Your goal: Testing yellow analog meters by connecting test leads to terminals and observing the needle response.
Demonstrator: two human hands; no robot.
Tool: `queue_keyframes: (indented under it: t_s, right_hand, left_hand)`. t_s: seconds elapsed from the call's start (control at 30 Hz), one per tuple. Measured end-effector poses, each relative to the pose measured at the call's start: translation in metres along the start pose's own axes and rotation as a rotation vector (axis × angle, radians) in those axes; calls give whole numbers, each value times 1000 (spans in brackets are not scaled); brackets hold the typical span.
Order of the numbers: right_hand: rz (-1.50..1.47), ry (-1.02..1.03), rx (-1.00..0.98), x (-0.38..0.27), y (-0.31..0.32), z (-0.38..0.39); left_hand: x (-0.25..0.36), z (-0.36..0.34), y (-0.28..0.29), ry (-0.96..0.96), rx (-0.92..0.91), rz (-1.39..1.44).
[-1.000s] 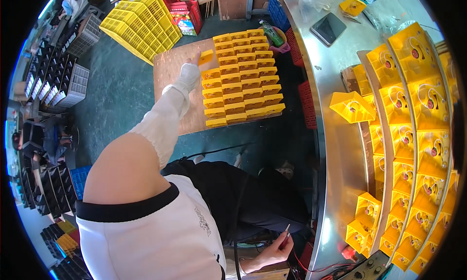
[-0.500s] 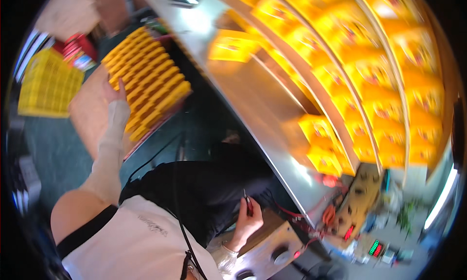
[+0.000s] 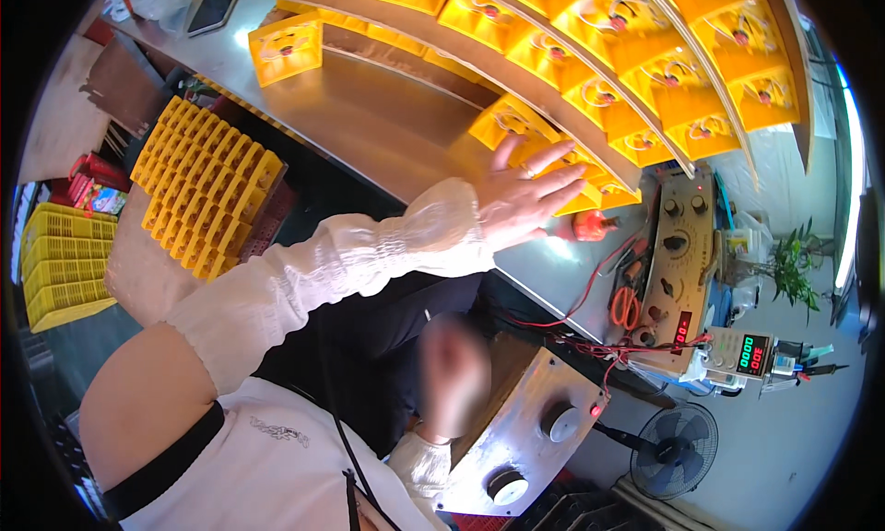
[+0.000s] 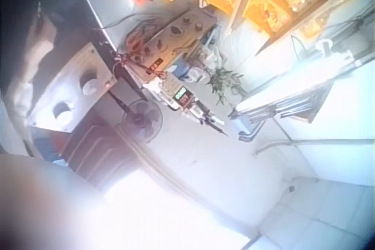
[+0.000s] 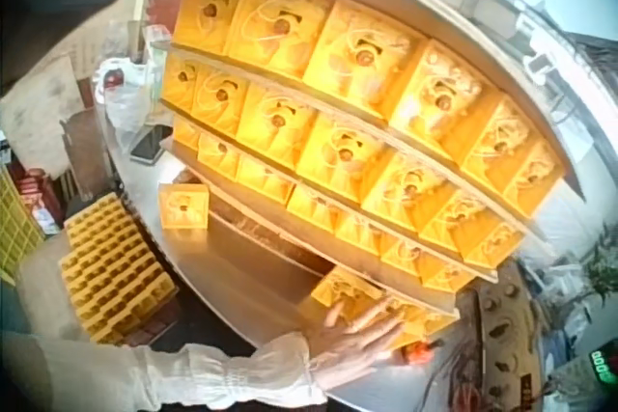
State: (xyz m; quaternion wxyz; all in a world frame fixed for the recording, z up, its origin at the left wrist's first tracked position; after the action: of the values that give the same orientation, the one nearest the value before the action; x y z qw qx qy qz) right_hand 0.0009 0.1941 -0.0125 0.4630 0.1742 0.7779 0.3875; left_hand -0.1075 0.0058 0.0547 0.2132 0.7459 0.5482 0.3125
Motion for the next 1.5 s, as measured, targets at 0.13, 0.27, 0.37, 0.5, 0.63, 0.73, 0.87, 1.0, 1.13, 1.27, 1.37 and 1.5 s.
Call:
queue_keyframes:
  t_s: [0.13, 0.27, 0.37, 0.5, 0.63, 0.73, 0.87, 1.0, 1.13, 1.27, 1.37, 1.5]
  right_hand:
    - [11, -167, 24, 42, 13, 39]
    - [-28, -304, 54, 60, 23, 46]
    - [-66, -288, 153, 51, 24, 23]
    - [-370, -340, 294, 18, 25, -8]
    - [-405, -158, 261, -10, 19, -30]
    - [-369, -141, 177, -12, 12, -41]
    - [-309, -47, 144, -17, 11, -54]
    - [-330, -22, 116, -19, 17, -50]
    - [-214, -4, 153, -26, 10, -47]
    - [-298, -181, 171, -23, 4, -37]
    - [-680, -312, 302, -14, 9, -29]
    - [-723, -446, 316, 5, 23, -26]
  left_hand:
    - [9, 19, -2, 8, 10, 137]
    - [11, 34, -3, 138, -67, 310]
    - [6, 39, -5, 253, -137, 419]
    - [2, 59, 9, 271, -197, 475]
    - [2, 77, 27, 187, -146, 411]
    - [5, 83, 31, 214, -110, 422]
    - [4, 86, 30, 195, -94, 418]
    - [3, 86, 32, 209, -91, 440]
    - [2, 88, 31, 196, -93, 422]
    - [1, 88, 30, 208, -72, 428]
    - [2, 90, 28, 190, -57, 426]
    - [3, 89, 31, 209, -73, 419]
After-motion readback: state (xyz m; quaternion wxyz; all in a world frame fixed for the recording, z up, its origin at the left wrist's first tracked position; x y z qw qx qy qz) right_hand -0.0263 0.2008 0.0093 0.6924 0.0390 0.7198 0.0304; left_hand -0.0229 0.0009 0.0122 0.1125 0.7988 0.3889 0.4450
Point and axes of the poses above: each hand's wrist, its own z-axis away from the middle knuckle, its own y-axis out of the back of the hand, x = y × z, the point moved 3 cm from there along -z, towards the middle knuckle, and after that the axes turned 4 degrees about z, right-handed, at the moved point
